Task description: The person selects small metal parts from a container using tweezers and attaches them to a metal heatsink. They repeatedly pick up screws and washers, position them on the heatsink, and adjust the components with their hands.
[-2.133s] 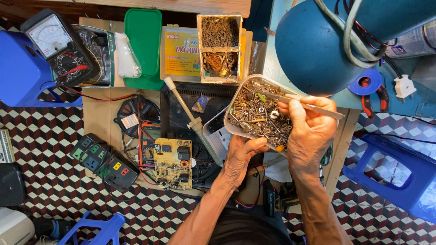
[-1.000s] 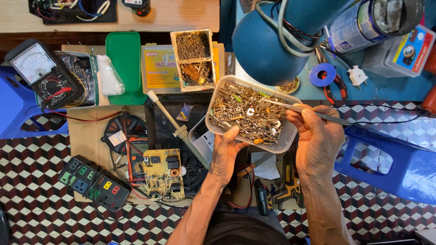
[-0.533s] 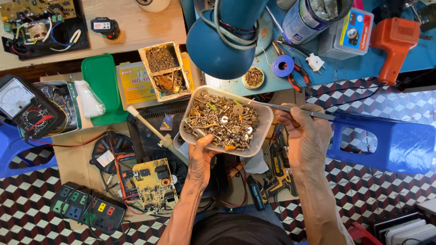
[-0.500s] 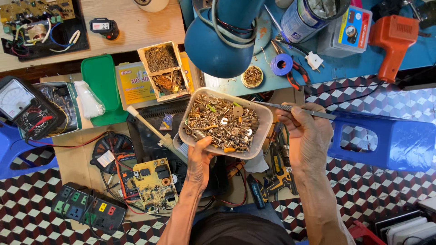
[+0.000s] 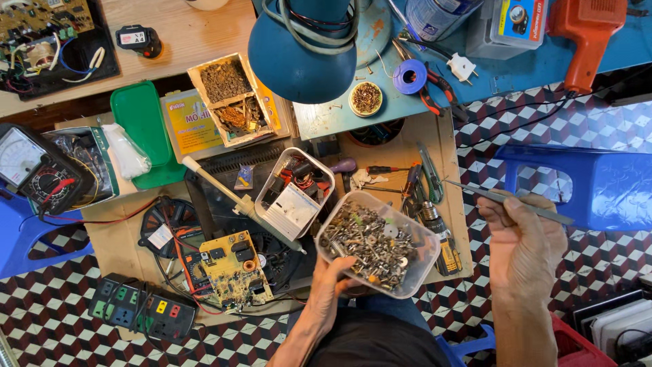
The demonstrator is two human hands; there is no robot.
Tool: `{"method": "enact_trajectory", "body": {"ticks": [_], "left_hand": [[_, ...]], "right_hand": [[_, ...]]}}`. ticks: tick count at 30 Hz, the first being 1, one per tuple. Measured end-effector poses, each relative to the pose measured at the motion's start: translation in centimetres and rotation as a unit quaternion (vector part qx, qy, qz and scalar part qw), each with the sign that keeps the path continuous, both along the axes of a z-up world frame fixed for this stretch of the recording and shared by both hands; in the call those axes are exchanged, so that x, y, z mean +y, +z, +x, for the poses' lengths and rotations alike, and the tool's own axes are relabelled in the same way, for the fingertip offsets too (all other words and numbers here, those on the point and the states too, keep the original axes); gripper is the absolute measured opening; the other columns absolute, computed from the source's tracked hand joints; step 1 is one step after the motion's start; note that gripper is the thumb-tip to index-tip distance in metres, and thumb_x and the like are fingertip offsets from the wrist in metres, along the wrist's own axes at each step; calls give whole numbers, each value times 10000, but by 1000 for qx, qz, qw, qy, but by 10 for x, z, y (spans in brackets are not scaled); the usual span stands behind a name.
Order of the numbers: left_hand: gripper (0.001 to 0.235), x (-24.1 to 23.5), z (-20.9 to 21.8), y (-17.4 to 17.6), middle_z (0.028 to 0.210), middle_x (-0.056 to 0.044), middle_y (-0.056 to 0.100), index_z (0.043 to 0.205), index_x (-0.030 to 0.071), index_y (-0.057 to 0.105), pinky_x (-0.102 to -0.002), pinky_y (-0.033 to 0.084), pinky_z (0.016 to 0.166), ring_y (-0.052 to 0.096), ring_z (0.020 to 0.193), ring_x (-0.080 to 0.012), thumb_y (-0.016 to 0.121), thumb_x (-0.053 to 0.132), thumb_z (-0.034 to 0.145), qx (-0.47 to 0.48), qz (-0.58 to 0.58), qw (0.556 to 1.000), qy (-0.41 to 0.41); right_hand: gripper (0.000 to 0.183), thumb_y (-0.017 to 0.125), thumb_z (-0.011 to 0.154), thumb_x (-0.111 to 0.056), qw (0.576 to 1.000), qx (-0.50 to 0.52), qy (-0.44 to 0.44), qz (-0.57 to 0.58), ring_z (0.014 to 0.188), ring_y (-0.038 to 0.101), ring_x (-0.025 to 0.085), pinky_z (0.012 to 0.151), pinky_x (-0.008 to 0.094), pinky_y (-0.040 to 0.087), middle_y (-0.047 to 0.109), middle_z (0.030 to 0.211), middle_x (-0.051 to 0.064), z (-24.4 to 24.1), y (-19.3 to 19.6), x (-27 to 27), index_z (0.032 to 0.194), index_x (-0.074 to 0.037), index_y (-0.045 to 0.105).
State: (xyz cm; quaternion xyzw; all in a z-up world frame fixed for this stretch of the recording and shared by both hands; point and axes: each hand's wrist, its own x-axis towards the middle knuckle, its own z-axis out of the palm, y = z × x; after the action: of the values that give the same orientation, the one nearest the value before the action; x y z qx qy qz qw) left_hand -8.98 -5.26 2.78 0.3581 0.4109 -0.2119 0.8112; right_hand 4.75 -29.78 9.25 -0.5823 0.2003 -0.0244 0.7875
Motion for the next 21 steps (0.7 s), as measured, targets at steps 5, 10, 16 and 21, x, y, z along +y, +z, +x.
{"method": "enact_trajectory", "body": {"ticks": [5, 10, 16, 21], "left_hand": [[719, -38, 31, -35, 1275, -173, 606, 1366, 42, 384, -380, 630, 876, 696, 1093, -251, 733, 286, 787, -43, -29, 999, 10], [754, -59, 62, -80, 1257, -190, 606, 1370, 72, 319, -396, 629, 874, 692, 1056, -290, 731, 235, 760, -64, -48, 996, 40], [732, -52, 84, -131, 1272, -144, 626, 1388, 104, 341, -401, 597, 871, 684, 1075, -260, 718, 182, 766, -53, -40, 996, 61], [705, -47, 79, -150, 1247, -112, 655, 1424, 111, 394, -375, 584, 887, 675, 1058, -224, 692, 164, 788, -55, -50, 997, 28]], "right_hand": [[116, 610, 1028, 45, 1000, 7, -21, -19, 956, 743, 294, 939, 389, 615, 721, 1067, 228, -5, -2, -3, 1143, 32, 601], [117, 616, 1011, 51, 1000, 2, -13, -6, 941, 743, 280, 929, 382, 620, 717, 1048, 218, 2, -3, 11, 1122, 35, 587], [147, 624, 995, 59, 1000, -10, 19, -14, 924, 753, 278, 895, 361, 632, 714, 1034, 221, 20, -11, 35, 1114, 38, 541], [211, 639, 995, 64, 997, -35, 59, -30, 887, 748, 284, 858, 349, 640, 710, 1029, 242, 33, -23, 51, 1150, 40, 499]]}}
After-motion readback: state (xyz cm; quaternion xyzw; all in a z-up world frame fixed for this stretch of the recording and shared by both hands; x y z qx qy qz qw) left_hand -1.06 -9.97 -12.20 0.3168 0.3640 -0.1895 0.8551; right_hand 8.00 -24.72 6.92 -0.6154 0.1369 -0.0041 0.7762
